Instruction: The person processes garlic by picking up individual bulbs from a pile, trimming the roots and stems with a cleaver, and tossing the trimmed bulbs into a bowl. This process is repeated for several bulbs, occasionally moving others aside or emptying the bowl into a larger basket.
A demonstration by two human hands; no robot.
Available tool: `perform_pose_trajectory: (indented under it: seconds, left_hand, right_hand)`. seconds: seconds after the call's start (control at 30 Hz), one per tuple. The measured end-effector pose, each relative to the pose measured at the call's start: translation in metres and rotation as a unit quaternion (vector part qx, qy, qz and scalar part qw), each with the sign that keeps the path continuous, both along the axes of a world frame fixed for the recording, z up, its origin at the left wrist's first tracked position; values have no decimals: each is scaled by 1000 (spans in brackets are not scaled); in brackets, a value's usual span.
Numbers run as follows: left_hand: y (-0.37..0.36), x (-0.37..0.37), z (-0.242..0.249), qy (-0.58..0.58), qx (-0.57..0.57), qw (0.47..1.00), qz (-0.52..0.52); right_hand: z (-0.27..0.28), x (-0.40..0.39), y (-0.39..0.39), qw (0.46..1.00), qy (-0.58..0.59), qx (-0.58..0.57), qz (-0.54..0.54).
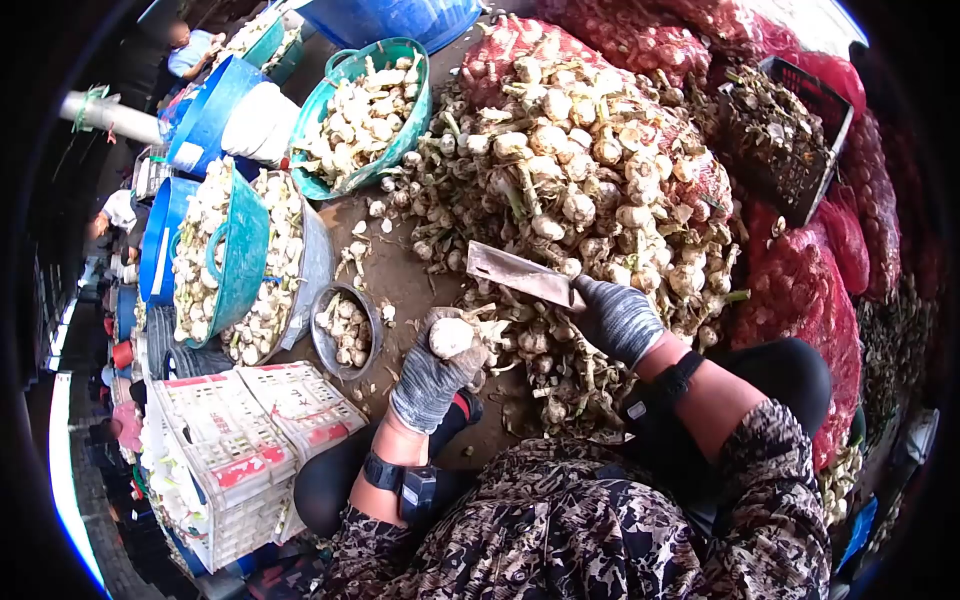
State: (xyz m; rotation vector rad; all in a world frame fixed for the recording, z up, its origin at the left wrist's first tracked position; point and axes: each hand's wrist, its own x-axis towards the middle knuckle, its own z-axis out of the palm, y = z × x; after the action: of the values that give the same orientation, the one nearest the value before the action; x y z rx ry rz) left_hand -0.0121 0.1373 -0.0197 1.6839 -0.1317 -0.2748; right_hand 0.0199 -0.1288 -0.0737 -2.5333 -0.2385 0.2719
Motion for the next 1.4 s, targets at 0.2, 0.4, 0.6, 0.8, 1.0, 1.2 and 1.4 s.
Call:
perform_pose_trajectory:
  seconds: [0.2, 0.4, 0.6, 0.8, 1.0, 1.2, 1.4]
  left_hand:
    - [22, -3, -46, -4, 103, 991, -79]
    - [42, -18, -61, 129, -100, 968, -188]
    - [6, -5, -27, 446, -711, 521, -152]
    - [9, -15, -17, 165, -157, 974, -11]
    - [25, 10, -29, 22, 56, 994, 88]
    - [43, 21, -58, 92, -307, 925, 206]
    - [23, 14, -67, 212, -524, 816, 123]
  right_hand:
    - [54, -17, 31, 987, -33, 41, 152]
    - [64, -20, 34, 974, 19, -1, 228]
    - [42, -17, 27, 971, 11, -22, 239]
    - [9, 9, 3, 999, 19, -35, 17]
    - [17, -5, 30, 992, -12, 121, 32]
    - [27, -20, 55, 988, 18, 134, 78]
    - [17, -10, 64, 988, 67, 126, 64]
